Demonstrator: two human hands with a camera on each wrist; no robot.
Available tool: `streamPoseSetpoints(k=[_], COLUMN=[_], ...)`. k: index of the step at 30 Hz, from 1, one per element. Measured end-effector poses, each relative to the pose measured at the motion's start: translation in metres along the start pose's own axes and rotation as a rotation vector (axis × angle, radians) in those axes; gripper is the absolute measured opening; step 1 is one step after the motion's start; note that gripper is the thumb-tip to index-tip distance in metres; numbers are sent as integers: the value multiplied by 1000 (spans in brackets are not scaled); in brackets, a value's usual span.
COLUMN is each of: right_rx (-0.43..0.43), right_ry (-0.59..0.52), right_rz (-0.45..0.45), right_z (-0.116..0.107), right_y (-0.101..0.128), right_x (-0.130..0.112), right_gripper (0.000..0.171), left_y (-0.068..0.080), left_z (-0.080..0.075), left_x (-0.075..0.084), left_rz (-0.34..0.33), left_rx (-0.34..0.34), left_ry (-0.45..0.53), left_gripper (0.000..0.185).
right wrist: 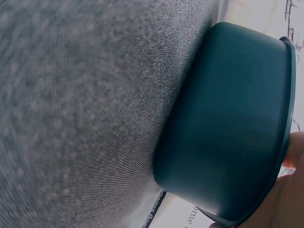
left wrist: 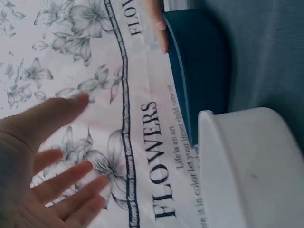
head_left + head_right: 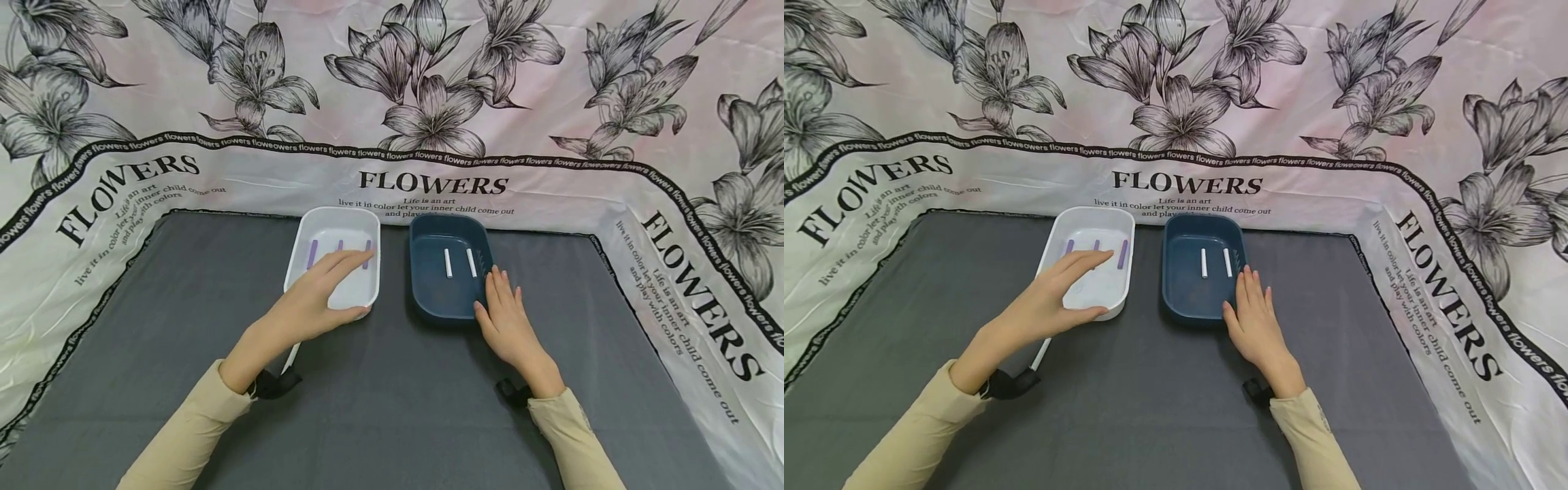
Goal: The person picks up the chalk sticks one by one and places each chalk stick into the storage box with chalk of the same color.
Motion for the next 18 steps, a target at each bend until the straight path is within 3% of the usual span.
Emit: streamPoseSetpoints(k=[11,18], right_rx=[7,16], right_ry=[2,0], right_rz=[1,-7], right_z=[0,0], right_y=[0,-1], right_x=[2,1], right_gripper=[66,66], left_y=[57,93], left_z=[-19,-16], left_x=[-12,-23], left_rz=[11,-68], left_rx=[-81,-257], left_ry=[75,90], left_gripper=[65,57])
Point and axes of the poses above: each hand's wrist, its own y-axis away from the middle knuckle, its own z-axis out of the palm, x = y × z, the point moved 7 cm from there along -y, towards the middle knuckle, and after that the axes turned 9 degrees about x, right-handed, at the moved point
